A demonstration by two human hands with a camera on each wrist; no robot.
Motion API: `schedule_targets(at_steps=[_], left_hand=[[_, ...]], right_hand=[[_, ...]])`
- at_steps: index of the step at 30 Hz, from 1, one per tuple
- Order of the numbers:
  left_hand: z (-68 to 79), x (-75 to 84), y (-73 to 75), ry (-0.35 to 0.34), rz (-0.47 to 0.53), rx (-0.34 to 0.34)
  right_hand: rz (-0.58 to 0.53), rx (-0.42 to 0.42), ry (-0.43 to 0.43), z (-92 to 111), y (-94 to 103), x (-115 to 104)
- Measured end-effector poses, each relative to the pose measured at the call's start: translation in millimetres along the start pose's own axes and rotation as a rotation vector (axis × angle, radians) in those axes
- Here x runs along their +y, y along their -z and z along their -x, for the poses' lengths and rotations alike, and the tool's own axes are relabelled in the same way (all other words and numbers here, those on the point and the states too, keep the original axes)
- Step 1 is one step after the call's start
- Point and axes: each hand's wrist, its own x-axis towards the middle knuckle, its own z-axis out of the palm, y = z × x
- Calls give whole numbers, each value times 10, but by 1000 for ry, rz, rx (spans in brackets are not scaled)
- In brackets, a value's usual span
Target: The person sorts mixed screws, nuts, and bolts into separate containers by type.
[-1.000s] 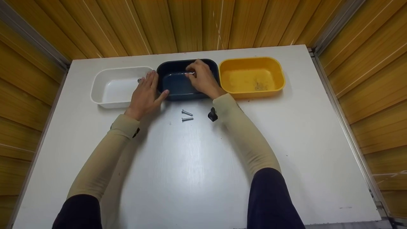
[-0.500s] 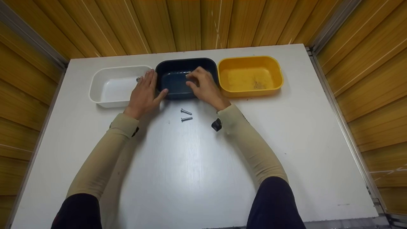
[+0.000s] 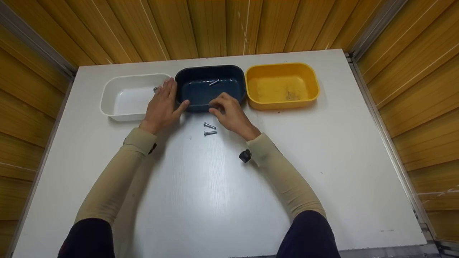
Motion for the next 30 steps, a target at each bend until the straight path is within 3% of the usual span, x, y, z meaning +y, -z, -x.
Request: schedule_targets(at_steps=[10,30], left_hand=[[-1,-1,-5,1,2,-3],[17,-7,12,-1,6,3]], right_hand=[[-16,-54,-37,152,-86,97],[-9,-251,-101,305,-221,234]])
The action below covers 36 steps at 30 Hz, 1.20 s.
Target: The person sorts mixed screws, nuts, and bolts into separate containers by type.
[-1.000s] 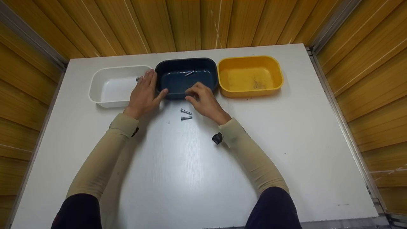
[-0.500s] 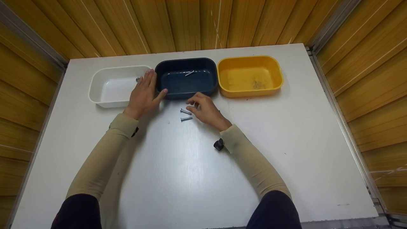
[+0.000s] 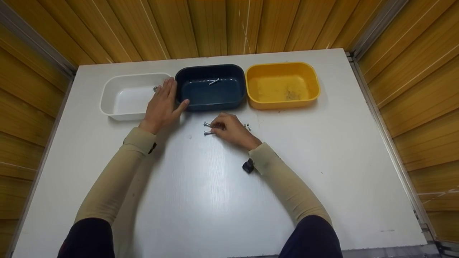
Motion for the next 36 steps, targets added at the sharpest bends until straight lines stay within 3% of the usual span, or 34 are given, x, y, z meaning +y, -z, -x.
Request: schedule_targets(at_steps=[14,21,36], left_hand=[[-3,23,0,0,-1,-6],[-15,24,5,1,1,-13],[-20,44,-22,-18,7,2]], right_hand=[[36,-5,32,33,-42,44],[7,9,13,55,-68,36],[-1,20,58,94,-63,31]])
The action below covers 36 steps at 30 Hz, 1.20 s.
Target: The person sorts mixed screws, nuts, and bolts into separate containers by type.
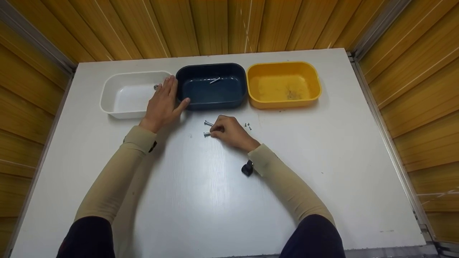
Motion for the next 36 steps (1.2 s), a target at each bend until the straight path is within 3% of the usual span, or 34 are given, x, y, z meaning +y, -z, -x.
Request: schedule_targets(at_steps=[21,36], left_hand=[[5,4,-3,13,15,-12],[-9,5,-11,10,10,-4]], right_hand=[[-3,6,16,-31,120,-134],[49,22,51,-222,335,-318]])
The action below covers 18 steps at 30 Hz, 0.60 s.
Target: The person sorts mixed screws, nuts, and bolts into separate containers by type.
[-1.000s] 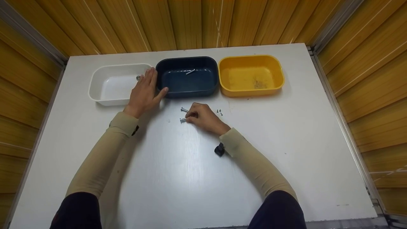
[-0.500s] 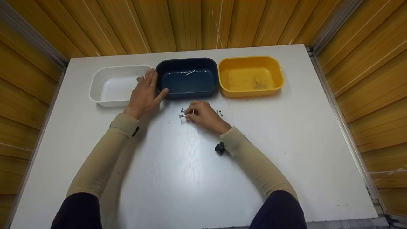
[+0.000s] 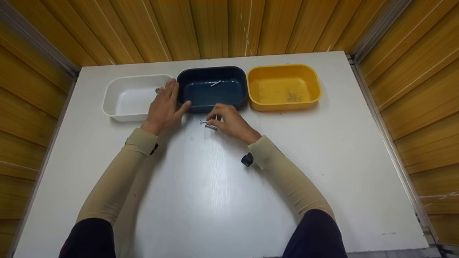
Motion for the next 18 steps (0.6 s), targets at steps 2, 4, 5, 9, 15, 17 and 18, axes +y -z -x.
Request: schedule_targets(at_steps=[2,4,5,9,15,17,18], left_hand=[[1,8,5,2,1,-5],[6,11,9,2,3,-8],[8,12,9,3,3,-9],[14,13,10,9,-1,-13],[15,30,17,18,-16,-15],[12,33,14,20,-20,-17],[9,33,11,19,-20,-16]], right_hand=[[4,6,6,-27,31,-21],[1,11,10,-52,61,-45],[0,13,12,-65,74,-54],[1,23,6,-125,126,-68],[36,44,10,-232,192,-68],[44,46,5,-268,213,-60],[46,47,-1,-285,223,-59]])
